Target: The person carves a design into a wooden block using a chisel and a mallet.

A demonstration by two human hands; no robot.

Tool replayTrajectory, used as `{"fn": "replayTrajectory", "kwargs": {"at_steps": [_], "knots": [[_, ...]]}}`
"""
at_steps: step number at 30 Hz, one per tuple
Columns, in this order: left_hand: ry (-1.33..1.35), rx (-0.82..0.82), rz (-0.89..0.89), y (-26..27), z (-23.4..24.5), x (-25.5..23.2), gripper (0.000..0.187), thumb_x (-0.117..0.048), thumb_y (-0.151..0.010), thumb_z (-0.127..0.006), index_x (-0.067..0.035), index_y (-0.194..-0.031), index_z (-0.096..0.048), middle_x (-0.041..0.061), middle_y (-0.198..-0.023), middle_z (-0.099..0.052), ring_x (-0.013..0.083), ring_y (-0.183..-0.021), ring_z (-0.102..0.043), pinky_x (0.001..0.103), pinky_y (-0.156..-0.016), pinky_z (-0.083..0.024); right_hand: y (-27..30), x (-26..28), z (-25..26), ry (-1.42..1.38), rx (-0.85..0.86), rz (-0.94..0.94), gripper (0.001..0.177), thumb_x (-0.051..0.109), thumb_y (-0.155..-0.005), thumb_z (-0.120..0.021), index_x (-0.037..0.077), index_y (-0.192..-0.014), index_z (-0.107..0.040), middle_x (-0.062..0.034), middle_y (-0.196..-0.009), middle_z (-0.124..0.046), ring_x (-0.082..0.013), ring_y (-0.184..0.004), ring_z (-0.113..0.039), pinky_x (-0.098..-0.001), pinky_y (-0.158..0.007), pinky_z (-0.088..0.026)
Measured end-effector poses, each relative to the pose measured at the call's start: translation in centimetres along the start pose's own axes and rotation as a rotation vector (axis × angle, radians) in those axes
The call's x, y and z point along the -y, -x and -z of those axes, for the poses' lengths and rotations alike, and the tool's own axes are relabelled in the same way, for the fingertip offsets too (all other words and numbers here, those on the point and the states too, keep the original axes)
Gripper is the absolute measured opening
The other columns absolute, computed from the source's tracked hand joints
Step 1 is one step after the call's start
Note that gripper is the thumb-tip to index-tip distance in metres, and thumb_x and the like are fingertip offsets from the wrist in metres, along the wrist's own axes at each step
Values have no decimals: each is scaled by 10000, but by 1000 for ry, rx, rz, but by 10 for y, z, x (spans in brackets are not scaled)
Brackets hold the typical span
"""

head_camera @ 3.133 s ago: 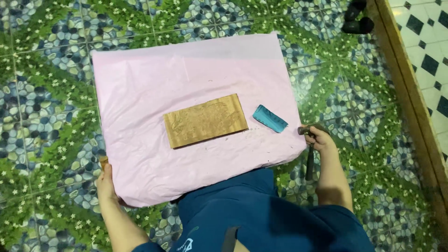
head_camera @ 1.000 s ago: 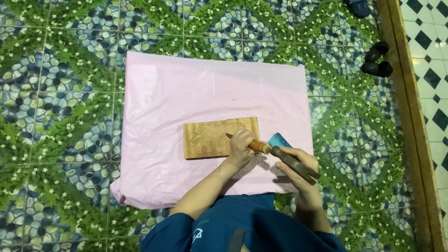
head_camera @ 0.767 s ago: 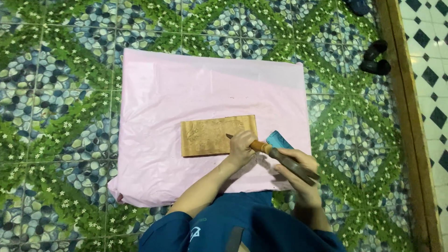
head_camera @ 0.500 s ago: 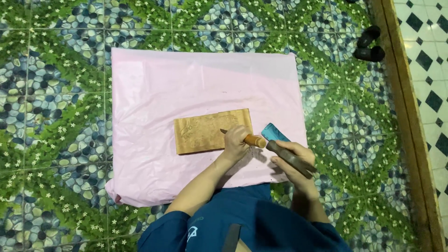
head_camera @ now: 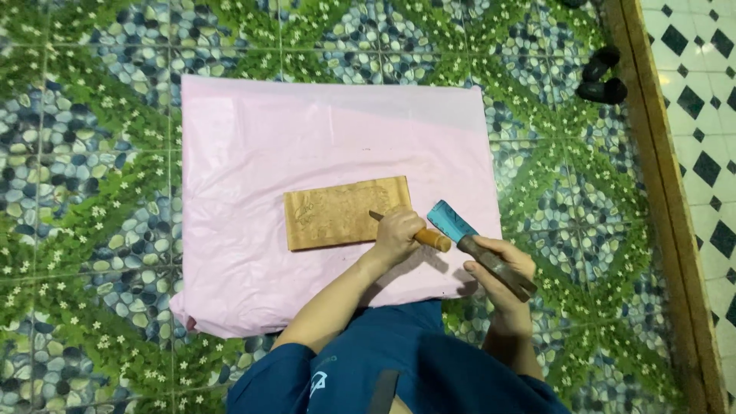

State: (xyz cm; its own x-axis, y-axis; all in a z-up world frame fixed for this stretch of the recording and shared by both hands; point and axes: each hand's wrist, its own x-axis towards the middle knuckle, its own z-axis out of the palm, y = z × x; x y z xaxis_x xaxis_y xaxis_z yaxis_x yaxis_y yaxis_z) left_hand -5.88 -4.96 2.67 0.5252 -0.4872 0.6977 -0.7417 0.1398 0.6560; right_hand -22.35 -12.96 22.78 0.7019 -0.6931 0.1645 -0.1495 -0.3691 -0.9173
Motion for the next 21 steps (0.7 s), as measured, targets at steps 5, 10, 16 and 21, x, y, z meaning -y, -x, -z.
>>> {"fn": "replayTrajectory", "kwargs": {"at_steps": [5, 10, 16, 21], "knots": [[14, 57, 24, -9, 8, -6, 180, -279, -855, -736, -194, -769, -603, 35, -677, -507, 294, -653, -621, 421, -588, -500, -1, -4, -13, -36, 23, -62, 403, 78, -682, -917, -18, -1045, -771, -165, -882, -756, -163, -800, -609, -295, -665, -498], [-7, 43, 5, -10, 8, -8, 210, -314, -889, -715, -212, -762, -582, 13, -679, -493, 267, -643, -616, 387, -590, -507, 0, 36, -23, -10, 2, -142, 393, 64, -695, -890, -21, -1057, -766, -224, -915, -761, -232, -832, -684, -343, -700, -543], [-72, 86, -41, -18, 6, -6, 234, -293, -841, -740, -186, -737, -561, 34, -665, -484, 276, -625, -612, 409, -576, -496, -14, 7, -9, -50, 12, -35, 330, 32, -775, -843, -43, -1083, -747, -202, -896, -751, -172, -844, -566, -322, -660, -492], [-2, 98, 30, -16, -1, 17, 164, -259, -856, -724, -203, -784, -588, 21, -697, -519, 283, -661, -636, 399, -602, -517, -22, -43, -7, -66, -44, 24, 477, 81, -633, -961, 8, -1069, -784, -156, -910, -764, -150, -797, -672, -272, -685, -532]]}}
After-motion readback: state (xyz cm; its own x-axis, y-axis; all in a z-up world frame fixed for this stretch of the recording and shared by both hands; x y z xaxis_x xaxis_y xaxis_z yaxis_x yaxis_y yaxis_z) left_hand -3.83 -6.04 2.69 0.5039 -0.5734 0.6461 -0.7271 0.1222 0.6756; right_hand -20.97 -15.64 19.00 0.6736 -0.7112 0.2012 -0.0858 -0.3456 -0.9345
